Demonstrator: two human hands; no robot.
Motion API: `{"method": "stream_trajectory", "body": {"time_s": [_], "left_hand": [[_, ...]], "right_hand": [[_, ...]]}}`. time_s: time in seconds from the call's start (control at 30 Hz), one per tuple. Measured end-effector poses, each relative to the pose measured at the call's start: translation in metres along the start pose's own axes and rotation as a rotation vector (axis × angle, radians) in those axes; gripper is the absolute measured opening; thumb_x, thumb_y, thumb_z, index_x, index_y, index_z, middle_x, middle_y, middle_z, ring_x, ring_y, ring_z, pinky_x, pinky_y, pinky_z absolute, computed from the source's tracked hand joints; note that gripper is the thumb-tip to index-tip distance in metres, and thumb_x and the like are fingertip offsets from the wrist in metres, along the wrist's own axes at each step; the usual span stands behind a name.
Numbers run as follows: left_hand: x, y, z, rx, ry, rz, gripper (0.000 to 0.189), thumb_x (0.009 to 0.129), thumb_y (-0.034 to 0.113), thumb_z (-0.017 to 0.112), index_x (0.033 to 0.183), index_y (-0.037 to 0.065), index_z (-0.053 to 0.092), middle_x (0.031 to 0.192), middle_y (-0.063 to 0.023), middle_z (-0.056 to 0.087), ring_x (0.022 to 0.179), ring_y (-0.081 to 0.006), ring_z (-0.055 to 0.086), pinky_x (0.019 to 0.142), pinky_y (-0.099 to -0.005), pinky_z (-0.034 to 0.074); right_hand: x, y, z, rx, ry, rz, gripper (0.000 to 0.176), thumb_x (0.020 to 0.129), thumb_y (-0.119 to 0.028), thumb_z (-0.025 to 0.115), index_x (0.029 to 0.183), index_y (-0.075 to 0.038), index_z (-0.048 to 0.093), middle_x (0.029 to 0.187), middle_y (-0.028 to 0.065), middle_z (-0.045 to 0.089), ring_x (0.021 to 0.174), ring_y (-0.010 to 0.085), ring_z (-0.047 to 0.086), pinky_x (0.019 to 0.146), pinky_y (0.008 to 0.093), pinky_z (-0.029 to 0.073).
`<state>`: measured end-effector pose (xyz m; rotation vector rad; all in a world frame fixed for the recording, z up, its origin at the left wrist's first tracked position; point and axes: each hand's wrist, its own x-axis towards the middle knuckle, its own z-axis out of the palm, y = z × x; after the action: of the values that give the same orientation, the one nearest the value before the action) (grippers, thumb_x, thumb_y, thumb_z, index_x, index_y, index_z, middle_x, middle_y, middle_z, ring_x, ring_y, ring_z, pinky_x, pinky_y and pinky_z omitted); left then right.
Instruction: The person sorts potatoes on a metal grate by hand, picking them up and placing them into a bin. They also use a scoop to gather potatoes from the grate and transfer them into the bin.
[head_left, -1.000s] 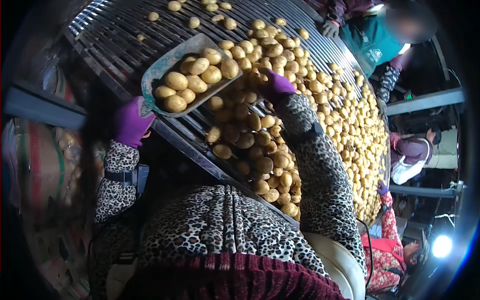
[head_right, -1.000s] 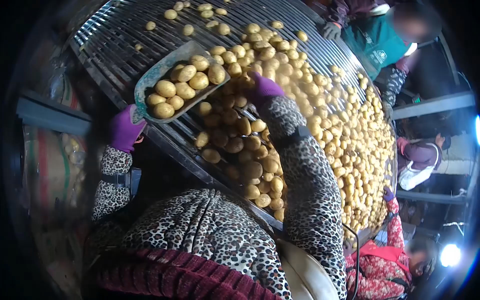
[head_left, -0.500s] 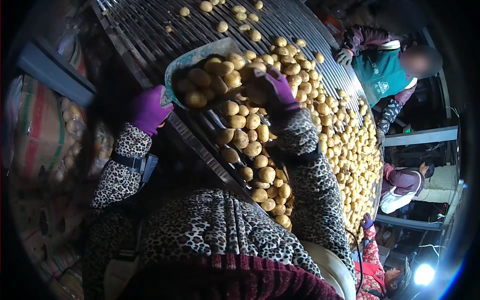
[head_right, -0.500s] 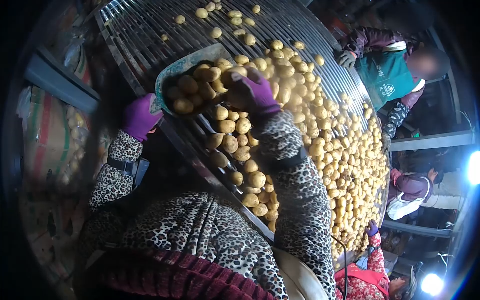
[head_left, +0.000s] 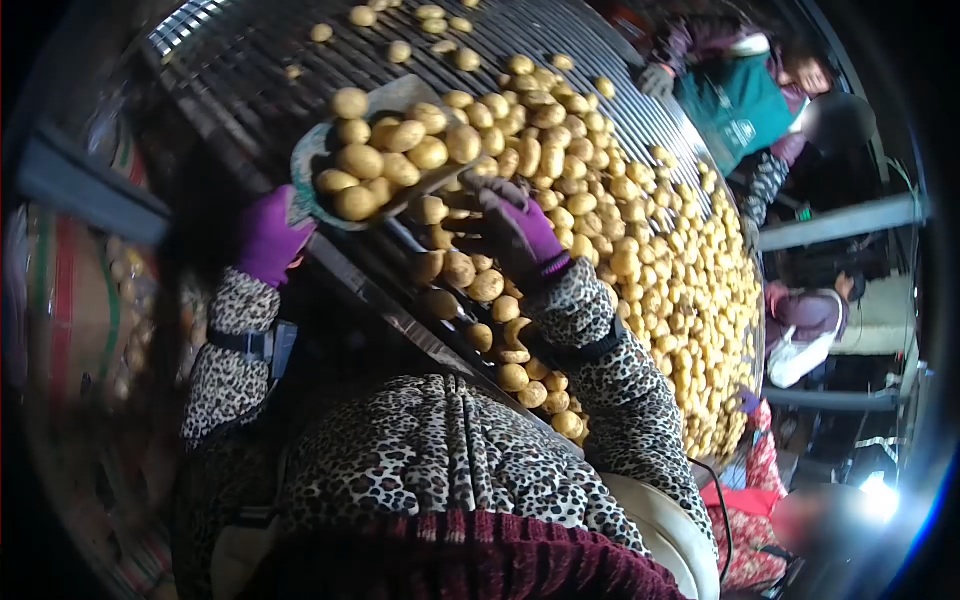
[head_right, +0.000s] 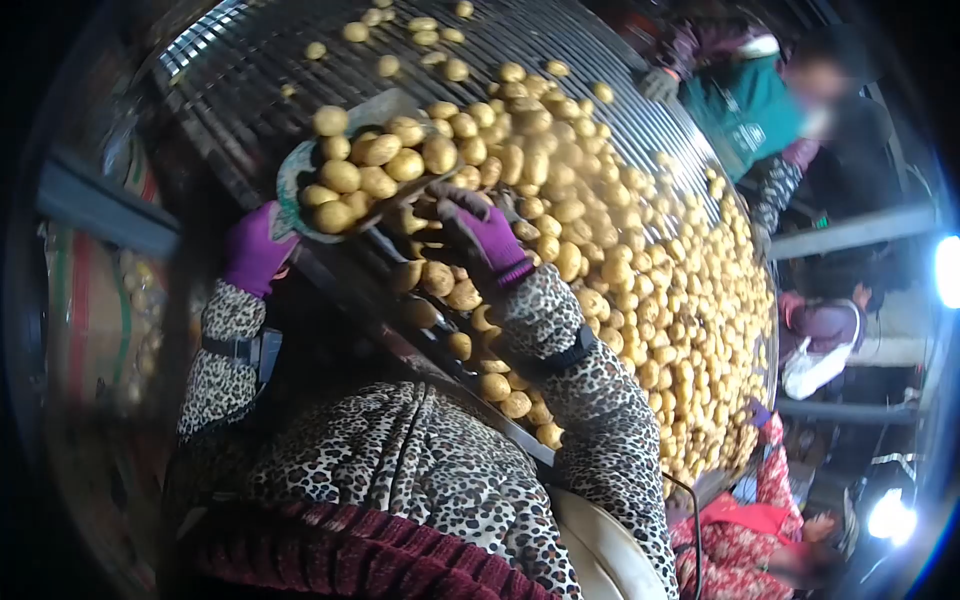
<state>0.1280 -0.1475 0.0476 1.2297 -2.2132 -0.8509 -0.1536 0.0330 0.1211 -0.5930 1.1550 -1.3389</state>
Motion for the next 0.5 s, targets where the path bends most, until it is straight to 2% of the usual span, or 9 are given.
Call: {"method": "stream_trajectory", "body": {"time_s": [0.03, 0.07, 0.1, 0.13, 0.23, 0.27, 0.33, 0.37, 0.5], "left_hand": [[-0.002, 0.001, 0.000, -0.042, -0.014, -0.034, 0.047, 0.075, 0.015, 0.077, 0.118, 0.005, 0.059, 0.093, -0.0133, 0.066, 0.073, -0.0227, 0.065, 0.055, -0.0356, 0.054], [-0.004, 0.003, 0.001, -0.084, -0.026, -0.068, 0.046, 0.076, 0.012, 0.076, 0.118, 0.005, 0.059, 0.093, -0.0118, 0.066, 0.071, -0.0198, 0.064, 0.050, -0.0332, 0.053], [-0.004, 0.000, 0.001, -0.034, 0.003, -0.017, 0.047, 0.075, 0.012, 0.077, 0.118, 0.005, 0.059, 0.094, -0.0128, 0.066, 0.074, -0.0215, 0.065, 0.054, -0.0340, 0.054], [-0.005, -0.002, 0.002, 0.017, 0.035, 0.032, 0.048, 0.074, 0.011, 0.077, 0.118, 0.004, 0.059, 0.095, -0.0137, 0.066, 0.076, -0.0232, 0.066, 0.057, -0.0348, 0.055], [-0.003, -0.021, 0.000, 0.166, 0.088, 0.175, 0.050, 0.073, 0.012, 0.078, 0.118, 0.003, 0.059, 0.099, -0.0172, 0.067, 0.086, -0.0292, 0.068, 0.069, -0.0377, 0.056], [-0.004, -0.014, -0.003, 0.133, 0.033, 0.061, 0.052, 0.071, 0.013, 0.078, 0.118, 0.003, 0.059, 0.103, -0.0198, 0.066, 0.094, -0.0332, 0.066, 0.079, -0.0393, 0.054], [-0.005, -0.005, -0.007, 0.128, 0.008, 0.064, 0.052, 0.072, 0.014, 0.078, 0.118, 0.003, 0.059, 0.103, -0.0191, 0.066, 0.094, -0.0327, 0.067, 0.079, -0.0390, 0.054], [-0.005, -0.003, -0.009, 0.128, -0.001, 0.060, 0.052, 0.072, 0.015, 0.079, 0.118, 0.003, 0.059, 0.103, -0.0188, 0.066, 0.094, -0.0324, 0.067, 0.078, -0.0389, 0.054], [-0.006, -0.007, -0.008, 0.199, 0.023, 0.099, 0.053, 0.072, 0.015, 0.078, 0.119, 0.002, 0.058, 0.106, -0.0187, 0.066, 0.096, -0.0328, 0.066, 0.082, -0.0381, 0.053]], "right_hand": [[-0.014, 0.005, -0.021, -0.089, 0.025, 0.059, 0.042, 0.097, -0.023, 0.057, 0.133, -0.003, 0.049, 0.115, 0.0093, 0.063, 0.104, 0.0217, 0.063, 0.087, 0.0369, 0.055], [-0.026, 0.013, -0.043, -0.247, 0.085, -0.038, 0.042, 0.095, -0.021, 0.060, 0.132, -0.003, 0.051, 0.116, 0.0082, 0.063, 0.106, 0.0190, 0.061, 0.089, 0.0346, 0.053], [-0.038, 0.022, -0.063, -0.409, 0.143, -0.129, 0.041, 0.094, -0.020, 0.063, 0.130, -0.002, 0.053, 0.118, 0.0071, 0.062, 0.108, 0.0163, 0.060, 0.092, 0.0323, 0.051], [-0.054, 0.024, -0.080, -0.474, 0.193, -0.135, 0.042, 0.092, -0.014, 0.064, 0.130, -0.001, 0.053, 0.121, 0.0065, 0.062, 0.109, 0.0134, 0.058, 0.094, 0.0292, 0.048], [-0.083, 0.033, -0.139, -0.553, 0.319, -0.155, 0.043, 0.091, -0.014, 0.064, 0.130, 0.000, 0.052, 0.122, 0.0093, 0.062, 0.109, 0.0155, 0.059, 0.094, 0.0304, 0.049], [-0.087, 0.028, -0.144, -0.537, 0.329, -0.170, 0.043, 0.091, -0.015, 0.066, 0.129, 0.001, 0.053, 0.122, 0.0101, 0.062, 0.109, 0.0163, 0.059, 0.094, 0.0306, 0.049], [-0.084, 0.014, -0.148, -0.591, 0.362, -0.152, 0.043, 0.090, -0.019, 0.068, 0.126, 0.002, 0.054, 0.122, 0.0118, 0.062, 0.108, 0.0182, 0.060, 0.092, 0.0314, 0.051], [-0.074, 0.013, -0.152, -0.513, 0.365, -0.171, 0.042, 0.090, -0.019, 0.068, 0.126, 0.001, 0.055, 0.122, 0.0104, 0.062, 0.106, 0.0193, 0.061, 0.092, 0.0317, 0.052], [-0.010, -0.021, -0.130, -0.966, 0.509, -0.293, 0.045, 0.085, -0.020, 0.071, 0.126, -0.008, 0.057, 0.116, 0.0131, 0.064, 0.103, 0.0218, 0.064, 0.088, 0.0333, 0.053]]}}
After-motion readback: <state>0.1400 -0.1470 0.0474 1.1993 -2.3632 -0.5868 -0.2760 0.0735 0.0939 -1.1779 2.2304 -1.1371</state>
